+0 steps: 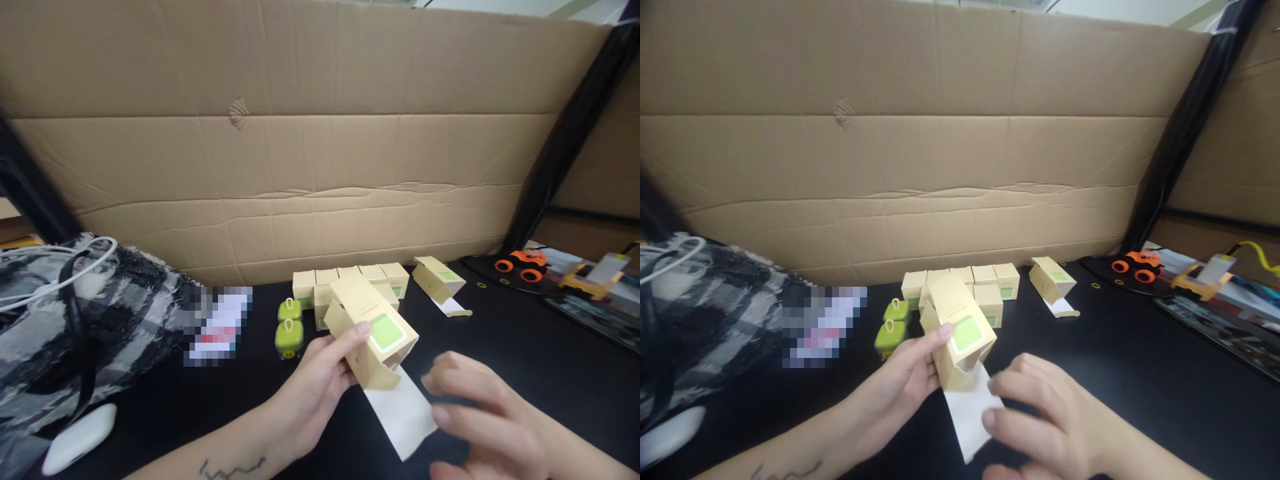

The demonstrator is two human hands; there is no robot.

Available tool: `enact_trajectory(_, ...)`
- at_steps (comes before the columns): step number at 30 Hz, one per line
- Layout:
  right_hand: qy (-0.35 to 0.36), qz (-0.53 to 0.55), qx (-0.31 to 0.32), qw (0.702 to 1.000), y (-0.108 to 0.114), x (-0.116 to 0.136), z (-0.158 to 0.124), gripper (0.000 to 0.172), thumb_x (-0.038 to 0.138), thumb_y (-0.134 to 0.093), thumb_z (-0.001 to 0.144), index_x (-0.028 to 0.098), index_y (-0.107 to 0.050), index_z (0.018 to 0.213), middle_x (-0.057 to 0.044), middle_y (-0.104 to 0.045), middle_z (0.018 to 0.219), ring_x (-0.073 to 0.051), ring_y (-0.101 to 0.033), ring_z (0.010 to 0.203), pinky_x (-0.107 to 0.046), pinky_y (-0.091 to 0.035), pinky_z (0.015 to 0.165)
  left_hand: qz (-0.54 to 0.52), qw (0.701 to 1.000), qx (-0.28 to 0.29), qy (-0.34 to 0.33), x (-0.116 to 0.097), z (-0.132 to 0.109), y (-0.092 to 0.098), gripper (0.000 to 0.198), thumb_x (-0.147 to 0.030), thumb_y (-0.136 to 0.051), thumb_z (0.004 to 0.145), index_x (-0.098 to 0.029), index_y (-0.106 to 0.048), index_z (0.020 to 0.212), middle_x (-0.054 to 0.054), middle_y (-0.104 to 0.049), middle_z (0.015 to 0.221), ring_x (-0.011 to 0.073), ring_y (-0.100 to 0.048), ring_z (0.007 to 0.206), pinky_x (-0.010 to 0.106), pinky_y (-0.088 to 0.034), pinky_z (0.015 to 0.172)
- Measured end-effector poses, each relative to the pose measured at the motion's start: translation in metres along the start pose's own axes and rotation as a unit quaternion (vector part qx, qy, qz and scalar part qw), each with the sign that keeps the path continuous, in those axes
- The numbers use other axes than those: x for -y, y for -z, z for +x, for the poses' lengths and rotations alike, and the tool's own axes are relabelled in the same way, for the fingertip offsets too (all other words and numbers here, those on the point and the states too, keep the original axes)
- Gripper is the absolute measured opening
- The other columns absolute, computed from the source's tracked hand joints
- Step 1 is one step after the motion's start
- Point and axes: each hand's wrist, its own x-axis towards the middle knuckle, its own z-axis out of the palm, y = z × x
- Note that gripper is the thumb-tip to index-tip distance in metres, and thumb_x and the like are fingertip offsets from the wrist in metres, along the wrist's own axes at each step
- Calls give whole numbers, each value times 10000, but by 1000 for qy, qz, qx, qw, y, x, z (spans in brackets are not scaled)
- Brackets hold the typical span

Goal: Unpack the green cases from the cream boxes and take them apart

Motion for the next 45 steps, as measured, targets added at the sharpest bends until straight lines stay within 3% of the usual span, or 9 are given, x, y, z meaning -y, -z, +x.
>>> enact_trajectory(3, 24, -44, 22, 999, 6, -1, 15, 456, 466, -585, 851, 103, -553, 1125, -138, -633, 1001, -215, -623, 886, -342, -504, 726, 27, 1000, -3, -9, 1, 2, 2, 361, -346, -663, 814, -125, -661, 1099, 120, -712, 1092, 254, -647, 1005, 331, -510, 841)
enact_trajectory(9, 44, -131, 48, 989, 6, 4, 26, 489, 561, -482, 887, 106, -652, 941, -61, -704, 762, -170, -628, 687, -322, -466, 687, 27, 997, -65, -24, 8, 7, 6, 293, -258, -722, 759, -136, -687, 1023, 102, -727, 1060, 247, -672, 954, 315, -516, 819)
enact_trajectory(13, 86, -151, 92, 980, 4, 11, 32, 295, 296, -421, 968, 155, -644, 1097, -49, -723, 922, -163, -657, 834, -307, -480, 791, 28, 998, -62, -4, 12, 6, 4, 287, -253, -718, 758, -137, -686, 1018, 104, -734, 1003, 256, -670, 944, 315, -516, 797)
enact_trajectory(17, 95, -164, 180, 965, 18, 1, 30, 410, 136, -260, 977, 105, -560, 1254, -104, -625, 1229, -208, -589, 1106, -324, -499, 876, 2, 999, -25, 21, 18, 8, 5, 340, -386, -673, 795, -141, -673, 1031, 101, -714, 952, 222, -658, 908, 304, -514, 784)
enact_trajectory(22, -120, -172, 77, 975, 55, -76, -4, 442, 149, -392, 949, 281, -439, 1368, -65, -534, 1347, -227, -507, 1220, -404, -451, 969, 42, 999, -21, 10, 41, 19, 17, 594, -614, -713, 635, -146, -655, 996, 20, -629, 764, 132, -606, 609, 292, -513, 637)
enact_trajectory(24, -224, -162, 124, 953, 63, -117, -18, 425, 183, -367, 958, 303, -451, 1357, -68, -473, 1399, -249, -495, 1231, -455, -435, 986, 89, 996, 6, -3, 51, 22, 20, 609, -651, -693, 623, -139, -660, 952, 2, -604, 719, 110, -581, 551, 270, -484, 592)
enact_trajectory(29, -276, -93, 294, 910, 56, -182, -45, 251, 246, -477, 941, 187, -624, 1135, -117, -594, 1240, -248, -562, 1139, -461, -449, 965, 133, 990, 45, -24, 61, 23, 23, 584, -685, -609, 681, -128, -656, 851, 0, -592, 667, 95, -561, 534, 246, -437, 581)
enact_trajectory(34, -323, -25, 414, 851, 48, -187, -59, 252, 315, -560, 914, 176, -591, 1123, -77, -594, 1185, -201, -602, 1009, -415, -506, 864, 141, 989, 42, -18, 62, 26, 25, 612, -716, -595, 658, -132, -637, 832, -1, -581, 653, 105, -552, 526, 259, -431, 574)
enact_trajectory(45, -417, -160, 380, 810, 24, -175, -62, 287, 380, -556, 902, 153, -575, 1077, -69, -585, 1105, -196, -583, 957, -399, -493, 814, 178, 982, 54, -25, 50, 13, 16, 527, -646, -609, 690, -136, -603, 823, -6, -558, 678, 104, -532, 566, 268, -415, 626)
